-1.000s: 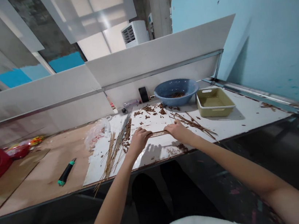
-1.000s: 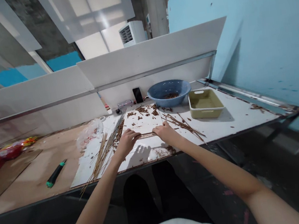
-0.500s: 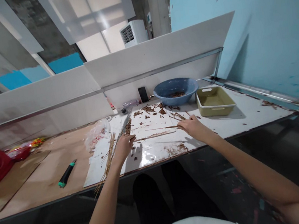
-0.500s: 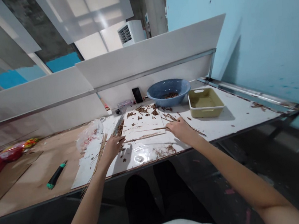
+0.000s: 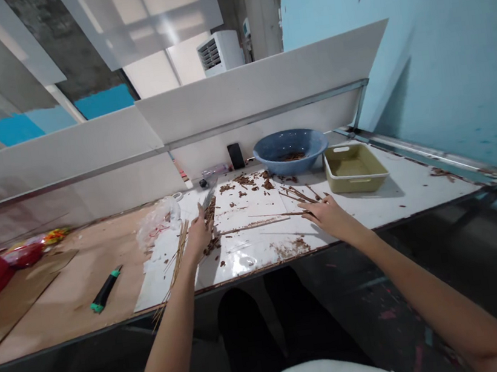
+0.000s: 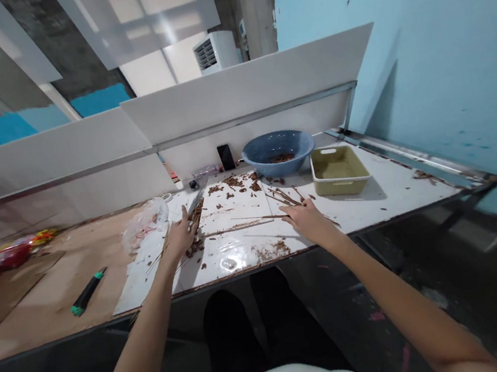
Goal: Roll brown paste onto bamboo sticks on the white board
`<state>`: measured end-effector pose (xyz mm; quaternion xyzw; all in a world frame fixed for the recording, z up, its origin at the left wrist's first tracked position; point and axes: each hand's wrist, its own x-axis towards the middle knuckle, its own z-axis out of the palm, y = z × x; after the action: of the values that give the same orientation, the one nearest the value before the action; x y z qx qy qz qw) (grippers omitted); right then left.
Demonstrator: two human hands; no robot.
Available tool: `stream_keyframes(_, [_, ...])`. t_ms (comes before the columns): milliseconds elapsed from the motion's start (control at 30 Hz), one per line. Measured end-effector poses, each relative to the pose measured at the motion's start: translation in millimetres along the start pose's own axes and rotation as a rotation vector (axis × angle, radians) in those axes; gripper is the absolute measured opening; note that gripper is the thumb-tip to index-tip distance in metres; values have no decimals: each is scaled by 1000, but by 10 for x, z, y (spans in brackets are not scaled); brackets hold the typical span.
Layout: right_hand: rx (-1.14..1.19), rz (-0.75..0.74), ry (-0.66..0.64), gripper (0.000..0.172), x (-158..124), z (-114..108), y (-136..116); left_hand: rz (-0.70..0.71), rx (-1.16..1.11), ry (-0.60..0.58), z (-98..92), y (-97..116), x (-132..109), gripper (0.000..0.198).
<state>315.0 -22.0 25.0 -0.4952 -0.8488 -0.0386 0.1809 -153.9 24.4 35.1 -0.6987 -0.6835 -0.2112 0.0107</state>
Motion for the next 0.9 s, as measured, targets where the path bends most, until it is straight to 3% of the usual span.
stream_keyframes(167, [33, -2, 4, 40, -11, 46, 24, 9, 68, -118, 109, -34, -16, 78])
stream_keyframes(333, [-29, -24, -14, 39, 67, 50, -45, 60, 20, 31, 72, 75, -154, 67])
stream_keyframes(500, [-57, -80, -79, 32, 429, 146, -293, 227, -101, 179, 90, 590, -325, 57])
stream_keyframes(667, [-41, -140, -151, 31, 999, 329, -538, 302, -104, 95, 303, 1187, -357, 59])
stream_keyframes(800, [-52, -212, -164, 33, 1256, 463, -646, 236, -78, 21, 473, 1358, -309, 50])
stream_keyframes(900, [-68, -186, -136, 31, 1219, 527, -661, 145, -38, -18, 603, 1340, -398, 50])
